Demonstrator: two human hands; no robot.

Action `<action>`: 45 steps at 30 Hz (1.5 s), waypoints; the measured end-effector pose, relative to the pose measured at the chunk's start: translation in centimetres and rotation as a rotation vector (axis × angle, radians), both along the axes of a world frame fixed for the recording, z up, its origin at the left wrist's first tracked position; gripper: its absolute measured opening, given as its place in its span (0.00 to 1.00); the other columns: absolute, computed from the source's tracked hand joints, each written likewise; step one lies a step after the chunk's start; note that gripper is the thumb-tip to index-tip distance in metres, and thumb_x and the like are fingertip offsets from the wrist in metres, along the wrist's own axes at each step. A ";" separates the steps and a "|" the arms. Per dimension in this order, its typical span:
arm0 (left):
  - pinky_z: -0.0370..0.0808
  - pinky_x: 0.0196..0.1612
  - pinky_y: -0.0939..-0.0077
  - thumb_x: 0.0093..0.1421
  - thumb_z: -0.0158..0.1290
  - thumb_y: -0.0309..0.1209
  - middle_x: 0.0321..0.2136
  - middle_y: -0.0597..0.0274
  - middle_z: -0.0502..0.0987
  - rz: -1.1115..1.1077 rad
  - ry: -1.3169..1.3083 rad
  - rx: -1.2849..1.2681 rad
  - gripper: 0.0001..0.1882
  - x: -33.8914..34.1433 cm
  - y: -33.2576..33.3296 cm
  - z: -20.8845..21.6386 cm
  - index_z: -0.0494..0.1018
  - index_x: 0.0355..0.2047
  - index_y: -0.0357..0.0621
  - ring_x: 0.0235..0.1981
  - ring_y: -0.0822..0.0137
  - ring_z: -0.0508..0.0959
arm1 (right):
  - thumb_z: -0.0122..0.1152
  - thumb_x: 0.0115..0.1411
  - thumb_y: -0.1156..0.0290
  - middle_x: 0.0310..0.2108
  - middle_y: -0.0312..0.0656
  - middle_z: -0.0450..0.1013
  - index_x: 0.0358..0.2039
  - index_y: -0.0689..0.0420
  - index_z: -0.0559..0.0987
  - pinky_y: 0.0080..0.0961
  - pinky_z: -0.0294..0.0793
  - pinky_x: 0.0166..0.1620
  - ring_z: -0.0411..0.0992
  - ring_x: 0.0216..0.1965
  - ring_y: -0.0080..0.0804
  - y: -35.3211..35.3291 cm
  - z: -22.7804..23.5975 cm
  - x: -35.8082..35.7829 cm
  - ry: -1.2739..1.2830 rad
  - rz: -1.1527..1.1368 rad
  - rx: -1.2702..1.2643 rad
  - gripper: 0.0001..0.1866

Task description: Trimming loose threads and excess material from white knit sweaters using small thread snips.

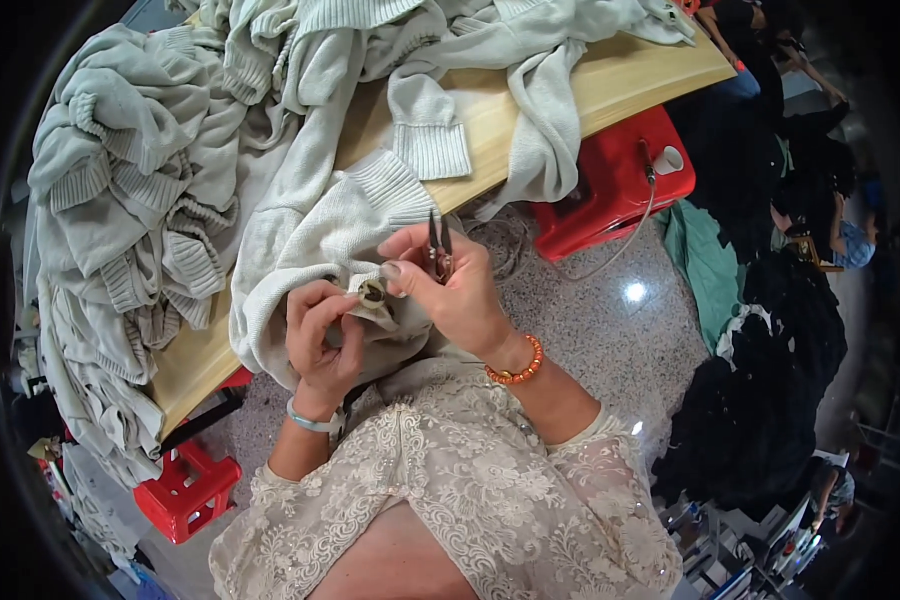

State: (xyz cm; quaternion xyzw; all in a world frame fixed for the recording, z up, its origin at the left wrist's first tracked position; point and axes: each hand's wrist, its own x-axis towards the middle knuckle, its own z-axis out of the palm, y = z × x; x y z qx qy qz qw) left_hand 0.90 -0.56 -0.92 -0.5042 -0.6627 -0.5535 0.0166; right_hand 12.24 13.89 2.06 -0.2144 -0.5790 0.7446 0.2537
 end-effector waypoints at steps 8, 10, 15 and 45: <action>0.72 0.30 0.84 0.55 0.55 0.19 0.54 0.49 0.66 -0.067 -0.350 -0.140 0.25 0.7 -0.8 1.6 0.68 0.55 0.38 0.36 0.70 0.74 | 0.55 0.59 0.80 0.32 0.30 0.70 0.41 0.58 0.74 0.13 0.71 0.36 0.67 0.34 0.11 -1.7 0.1 -1.0 0.016 0.093 0.111 0.09; 0.74 0.34 0.83 0.57 0.54 0.18 0.52 0.49 0.68 -0.092 -0.296 -0.115 0.19 0.4 -0.6 1.3 0.72 0.50 0.36 0.42 0.68 0.75 | 0.54 0.59 0.82 0.33 0.32 0.70 0.41 0.61 0.73 0.15 0.72 0.37 0.69 0.36 0.14 -2.3 -0.1 -1.2 0.040 0.088 0.174 0.09; 0.75 0.39 0.82 0.58 0.54 0.17 0.50 0.52 0.69 -0.167 -0.445 -0.097 0.10 0.1 -0.8 -0.5 0.74 0.41 0.34 0.43 0.68 0.76 | 0.55 0.57 0.84 0.32 0.37 0.74 0.41 0.61 0.72 0.19 0.74 0.37 0.73 0.33 0.20 -2.4 1.0 -0.6 0.018 0.044 0.361 0.11; 0.71 0.45 0.76 0.52 0.52 0.15 0.43 0.50 0.73 -0.073 -0.547 -0.043 0.07 1.4 0.3 -0.9 0.74 0.33 0.34 0.42 0.64 0.74 | 0.57 0.48 0.85 0.35 0.44 0.74 0.39 0.60 0.74 0.27 0.76 0.37 0.77 0.34 0.38 -2.3 1.3 -0.3 0.021 0.014 0.615 0.15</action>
